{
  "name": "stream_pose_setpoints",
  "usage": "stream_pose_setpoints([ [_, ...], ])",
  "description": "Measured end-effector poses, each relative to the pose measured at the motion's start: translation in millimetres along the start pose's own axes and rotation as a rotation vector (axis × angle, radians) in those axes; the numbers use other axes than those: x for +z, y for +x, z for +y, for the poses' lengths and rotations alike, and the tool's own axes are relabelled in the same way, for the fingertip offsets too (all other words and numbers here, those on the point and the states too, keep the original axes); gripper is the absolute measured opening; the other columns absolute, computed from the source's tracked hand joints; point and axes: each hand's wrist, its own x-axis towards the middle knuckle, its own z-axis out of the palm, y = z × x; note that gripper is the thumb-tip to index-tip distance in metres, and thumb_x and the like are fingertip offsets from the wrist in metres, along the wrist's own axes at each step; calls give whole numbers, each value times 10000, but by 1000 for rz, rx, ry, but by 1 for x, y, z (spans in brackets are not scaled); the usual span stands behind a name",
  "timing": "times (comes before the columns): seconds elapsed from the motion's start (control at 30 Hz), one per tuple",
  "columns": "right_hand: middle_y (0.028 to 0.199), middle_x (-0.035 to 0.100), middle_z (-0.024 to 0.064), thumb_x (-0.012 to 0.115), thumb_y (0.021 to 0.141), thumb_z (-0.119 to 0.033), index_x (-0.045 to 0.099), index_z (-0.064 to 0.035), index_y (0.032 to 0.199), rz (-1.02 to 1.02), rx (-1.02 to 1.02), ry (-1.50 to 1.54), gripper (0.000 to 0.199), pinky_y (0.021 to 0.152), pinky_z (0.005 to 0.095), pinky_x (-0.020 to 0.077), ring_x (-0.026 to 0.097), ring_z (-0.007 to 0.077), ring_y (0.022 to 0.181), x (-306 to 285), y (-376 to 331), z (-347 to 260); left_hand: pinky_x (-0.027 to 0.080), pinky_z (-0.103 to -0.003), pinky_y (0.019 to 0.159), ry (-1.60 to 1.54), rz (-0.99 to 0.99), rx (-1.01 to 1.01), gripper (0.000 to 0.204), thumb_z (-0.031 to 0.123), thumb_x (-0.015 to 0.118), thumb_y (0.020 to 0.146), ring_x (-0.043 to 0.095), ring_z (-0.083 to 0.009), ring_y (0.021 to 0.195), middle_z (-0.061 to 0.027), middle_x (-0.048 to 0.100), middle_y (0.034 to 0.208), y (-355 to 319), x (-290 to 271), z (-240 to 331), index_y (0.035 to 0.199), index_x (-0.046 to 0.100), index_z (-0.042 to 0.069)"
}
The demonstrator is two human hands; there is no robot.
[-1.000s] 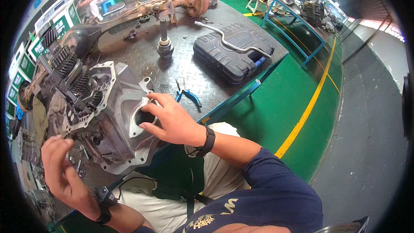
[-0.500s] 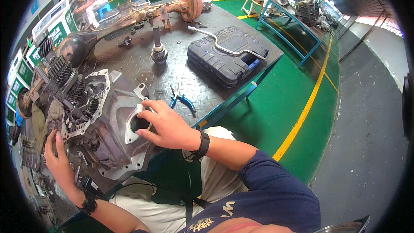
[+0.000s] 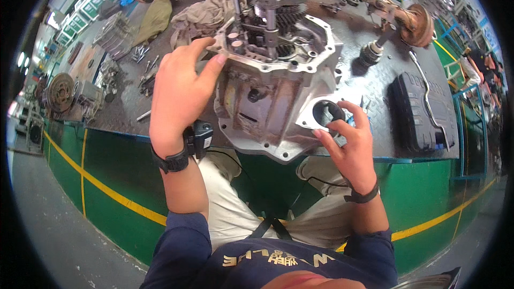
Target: The person disassembles components of a vehicle gearbox on a workbench, removing internal gear sets, shafts, and housing sections by hand.
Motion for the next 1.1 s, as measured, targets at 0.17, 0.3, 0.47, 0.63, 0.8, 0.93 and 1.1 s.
stream_pose_setpoints([
  [0.17,1339,639,257,914,819,-222,768,-6,869,-53,29,26,266,1016,490,506,620,439,1222,7,9,-7,504,-484,970,19,32,0,372,345,689,1004,655,-422,1083,-185,747,1160,-2,-1,-12,1247,738,69],
  [0.3,1350,635,251,910,825,-218,765,-5,867,-60,20,10,261,1022,487,500,612,432,1232,3,10,-11,506,-479,956,5,32,-2,369,352,688,1006,658,-415,1067,-177,749,1154,-2,-2,-9,1232,744,67],
  [0.47,1360,634,242,910,826,-212,764,-4,877,-36,-7,15,260,1018,488,498,609,428,1223,4,9,-9,507,-474,948,3,37,13,374,376,683,1012,659,-408,1052,-172,750,1137,0,-2,-9,1219,752,72],
  [0.63,1360,633,245,910,829,-217,761,-1,875,-34,-11,18,267,1016,490,501,608,432,1227,5,10,-8,469,-444,1064,-1,-30,-49,451,414,639,1032,651,-390,1196,-193,750,1238,0,-9,-3,1262,745,41],
  [0.8,1359,633,246,906,834,-226,759,1,873,-34,-7,12,273,1019,490,501,606,434,1235,5,9,-7,467,-437,1071,-5,-52,-62,460,420,632,1030,652,-388,1200,-197,751,1245,1,-10,-2,1261,748,39],
  [0.93,1358,633,246,906,832,-231,758,1,873,-37,-6,23,278,1024,490,500,605,434,1239,4,9,-8,467,-437,1068,-9,-51,-61,463,419,628,1032,655,-390,1198,-203,751,1239,1,-11,-1,1259,745,33],
  [1.1,1358,633,244,906,830,-228,758,1,875,-37,6,25,276,1028,489,500,607,433,1235,3,8,-9,467,-437,1067,-8,-51,-61,467,418,627,1034,657,-391,1198,-208,750,1241,0,-8,-3,1253,745,24],
])
